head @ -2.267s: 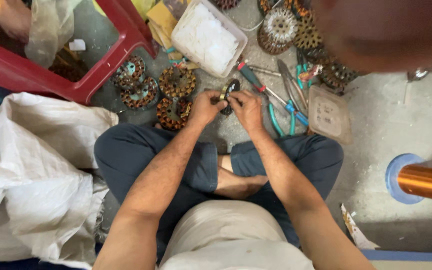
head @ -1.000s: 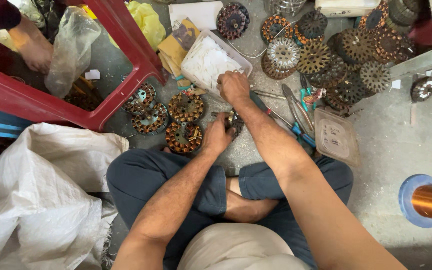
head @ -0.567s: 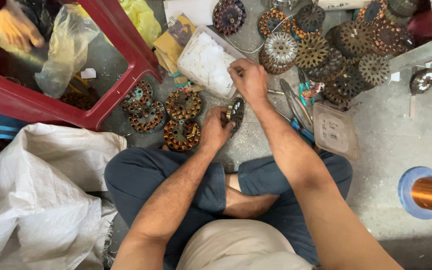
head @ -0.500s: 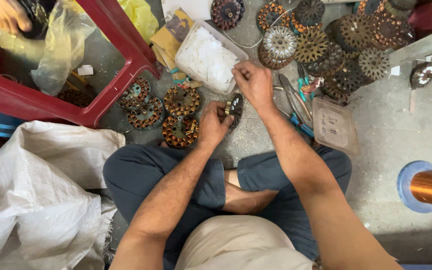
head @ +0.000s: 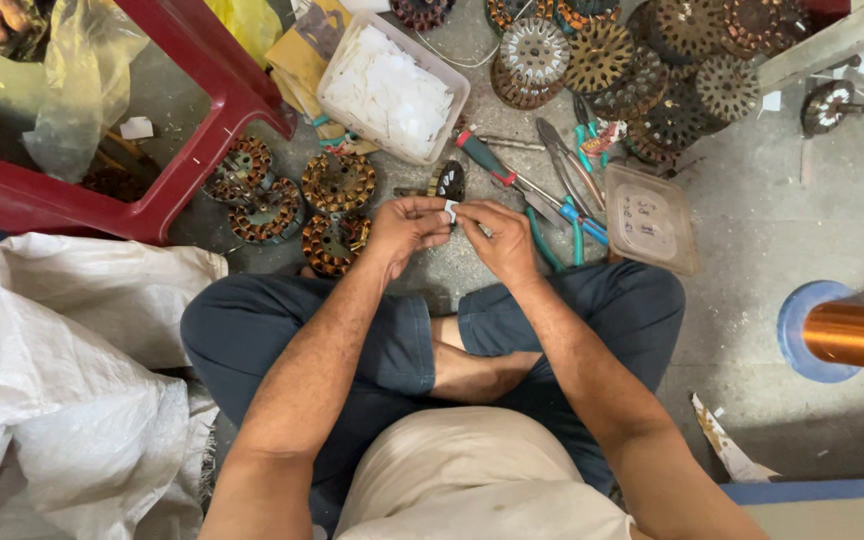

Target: The person works on a fan stator by hand, applying a small white piece and handling a clear plastic container with handwritten labels.

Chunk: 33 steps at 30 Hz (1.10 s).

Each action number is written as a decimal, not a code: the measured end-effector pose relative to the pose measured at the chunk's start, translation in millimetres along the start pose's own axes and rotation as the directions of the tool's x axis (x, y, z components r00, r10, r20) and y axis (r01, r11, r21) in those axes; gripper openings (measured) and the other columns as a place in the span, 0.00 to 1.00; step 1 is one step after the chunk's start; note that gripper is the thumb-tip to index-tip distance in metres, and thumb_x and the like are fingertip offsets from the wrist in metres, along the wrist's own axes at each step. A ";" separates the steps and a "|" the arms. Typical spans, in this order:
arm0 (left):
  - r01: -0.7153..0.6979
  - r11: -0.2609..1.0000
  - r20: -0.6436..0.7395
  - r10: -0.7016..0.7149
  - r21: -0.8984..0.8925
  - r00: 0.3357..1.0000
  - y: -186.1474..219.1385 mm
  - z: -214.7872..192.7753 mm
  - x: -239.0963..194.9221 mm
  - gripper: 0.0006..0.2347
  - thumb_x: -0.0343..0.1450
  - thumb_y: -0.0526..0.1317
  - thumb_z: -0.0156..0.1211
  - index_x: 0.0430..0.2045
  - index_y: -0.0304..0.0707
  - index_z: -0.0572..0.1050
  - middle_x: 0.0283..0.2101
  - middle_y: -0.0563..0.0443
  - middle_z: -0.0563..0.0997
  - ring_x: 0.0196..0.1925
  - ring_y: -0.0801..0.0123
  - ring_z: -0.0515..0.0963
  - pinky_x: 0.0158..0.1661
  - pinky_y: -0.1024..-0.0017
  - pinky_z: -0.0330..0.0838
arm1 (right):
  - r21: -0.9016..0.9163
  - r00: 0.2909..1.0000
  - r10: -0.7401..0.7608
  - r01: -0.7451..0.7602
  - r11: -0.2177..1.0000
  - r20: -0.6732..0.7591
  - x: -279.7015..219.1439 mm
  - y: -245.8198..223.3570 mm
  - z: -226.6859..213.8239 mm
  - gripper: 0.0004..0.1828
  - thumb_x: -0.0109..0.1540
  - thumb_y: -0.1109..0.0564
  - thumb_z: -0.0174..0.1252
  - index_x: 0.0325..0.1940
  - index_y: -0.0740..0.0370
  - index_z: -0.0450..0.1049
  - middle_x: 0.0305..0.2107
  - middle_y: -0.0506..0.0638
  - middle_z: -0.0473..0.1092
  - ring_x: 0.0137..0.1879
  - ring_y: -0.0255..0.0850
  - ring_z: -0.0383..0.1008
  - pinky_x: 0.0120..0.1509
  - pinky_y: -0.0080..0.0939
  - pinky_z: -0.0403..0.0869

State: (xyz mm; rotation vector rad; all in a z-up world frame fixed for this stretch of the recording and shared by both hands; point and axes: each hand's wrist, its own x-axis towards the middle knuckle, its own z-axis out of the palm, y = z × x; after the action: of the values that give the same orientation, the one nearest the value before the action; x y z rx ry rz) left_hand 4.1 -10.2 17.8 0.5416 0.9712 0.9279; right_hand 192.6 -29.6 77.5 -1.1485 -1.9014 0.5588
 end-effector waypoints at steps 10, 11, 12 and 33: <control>-0.047 0.985 -0.001 0.048 0.168 0.999 6.7 4.8 -5.0 0.06 0.68 0.28 0.66 0.37 0.25 0.80 0.34 0.43 0.86 0.31 0.68 0.87 0.34 0.72 0.86 | 0.608 0.711 0.662 -0.639 0.470 0.236 -23.0 52.8 37.4 0.10 0.62 0.66 0.64 0.47 0.72 0.78 0.33 0.56 0.79 0.33 0.38 0.82 0.36 0.34 0.81; -0.054 0.985 0.009 0.053 0.167 0.999 6.5 3.7 -5.7 0.06 0.68 0.27 0.66 0.36 0.25 0.80 0.33 0.43 0.86 0.30 0.68 0.87 0.33 0.72 0.86 | 0.569 0.731 0.648 -0.633 0.525 0.215 -24.9 55.8 41.3 0.09 0.62 0.66 0.64 0.46 0.72 0.78 0.32 0.55 0.79 0.33 0.37 0.82 0.35 0.34 0.81; -0.057 0.980 0.008 0.056 0.191 0.998 5.9 2.7 -5.9 0.05 0.67 0.27 0.66 0.35 0.26 0.80 0.32 0.43 0.85 0.29 0.69 0.86 0.32 0.72 0.85 | 0.526 0.750 0.632 -0.624 0.577 0.196 -26.1 57.9 44.9 0.08 0.63 0.65 0.64 0.45 0.72 0.78 0.32 0.55 0.79 0.33 0.37 0.81 0.35 0.34 0.80; -0.211 0.767 -0.144 0.367 0.606 0.919 -3.0 -3.8 -4.9 0.15 0.63 0.36 0.74 0.36 0.28 0.73 0.32 0.41 0.82 0.29 0.60 0.81 0.30 0.64 0.76 | 0.011 0.975 0.198 -0.200 0.980 0.100 -0.5 15.6 10.5 0.11 0.62 0.60 0.67 0.48 0.63 0.80 0.38 0.52 0.78 0.41 0.40 0.83 0.44 0.37 0.82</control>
State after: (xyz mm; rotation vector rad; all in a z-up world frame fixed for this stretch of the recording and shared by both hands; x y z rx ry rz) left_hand 0.8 -16.0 15.9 1.1441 1.4514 0.9874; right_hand 191.9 -22.0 60.3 -1.3281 -1.8690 0.7558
